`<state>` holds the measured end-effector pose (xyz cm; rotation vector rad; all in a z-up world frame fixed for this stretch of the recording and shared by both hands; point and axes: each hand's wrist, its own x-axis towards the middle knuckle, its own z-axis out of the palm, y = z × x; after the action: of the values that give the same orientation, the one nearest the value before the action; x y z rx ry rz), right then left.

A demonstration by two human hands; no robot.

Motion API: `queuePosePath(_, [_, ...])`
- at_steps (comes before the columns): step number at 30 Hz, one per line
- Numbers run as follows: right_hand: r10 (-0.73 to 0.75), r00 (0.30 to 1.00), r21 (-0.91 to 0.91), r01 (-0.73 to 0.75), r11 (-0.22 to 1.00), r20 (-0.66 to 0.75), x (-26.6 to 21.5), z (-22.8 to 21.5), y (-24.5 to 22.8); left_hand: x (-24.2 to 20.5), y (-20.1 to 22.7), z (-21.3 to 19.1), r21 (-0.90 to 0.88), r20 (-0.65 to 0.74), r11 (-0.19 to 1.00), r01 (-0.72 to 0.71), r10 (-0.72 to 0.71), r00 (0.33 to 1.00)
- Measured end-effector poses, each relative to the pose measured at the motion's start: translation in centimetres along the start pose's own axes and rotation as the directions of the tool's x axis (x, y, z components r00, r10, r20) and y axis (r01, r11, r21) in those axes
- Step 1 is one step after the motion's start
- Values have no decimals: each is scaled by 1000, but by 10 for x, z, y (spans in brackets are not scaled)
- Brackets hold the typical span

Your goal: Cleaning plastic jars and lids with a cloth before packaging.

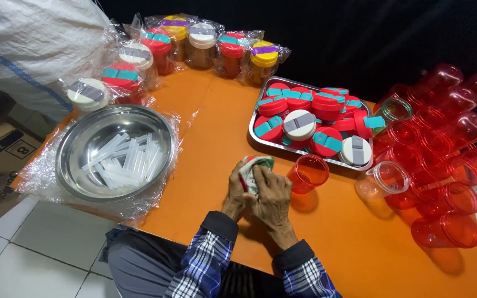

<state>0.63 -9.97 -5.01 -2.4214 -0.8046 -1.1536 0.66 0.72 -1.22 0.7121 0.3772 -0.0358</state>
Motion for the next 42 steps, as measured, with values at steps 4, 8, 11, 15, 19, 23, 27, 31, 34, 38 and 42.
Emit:
queuePosePath(4, [170,984,55,-173,983,55,0,-1,-5,-11,-2,0,-82,-66,995,52,-57,996])
queuePosePath(8, [55,997,34,-56,998,52,-13,2,-5,-8,-5,-1,-23,22,967,-255,256,966])
queuePosePath(11, [-56,998,84,55,995,15,-2,-9,-10,-20,19,18,-330,-43,943,37,-54,998])
queuePosePath(15, [-181,982,179,186,966,-47,16,-23,-14,-3,-1,-2,-20,-186,997,-76,71,980])
queuePosePath(19, [-141,986,120,151,981,-91,23,-15,-4,-22,7,15,366,32,908,-202,204,978])
queuePosePath(23, [-17,997,18,18,1000,-78,16,-14,2,3,-8,-3,-136,-59,991,0,-8,998])
queuePosePath(27, [53,998,75,-50,996,-42,9,-10,-6,25,-23,-23,-272,-139,962,-17,-22,990])
queuePosePath(31, [50,999,147,-46,988,-19,-1,-7,-9,12,-14,-14,-311,-177,950,-11,-47,983])
queuePosePath(34, [-23,999,231,32,972,-42,4,-12,-14,23,-20,-25,-388,-149,920,-60,1,989])
queuePosePath(38, [-125,985,191,146,971,-119,21,-19,-16,8,-9,-15,-245,15,956,164,-166,986])
queuePosePath(42, [-117,986,65,125,990,-120,23,-19,-11,-4,-4,-8,-123,-5,986,110,-111,994])
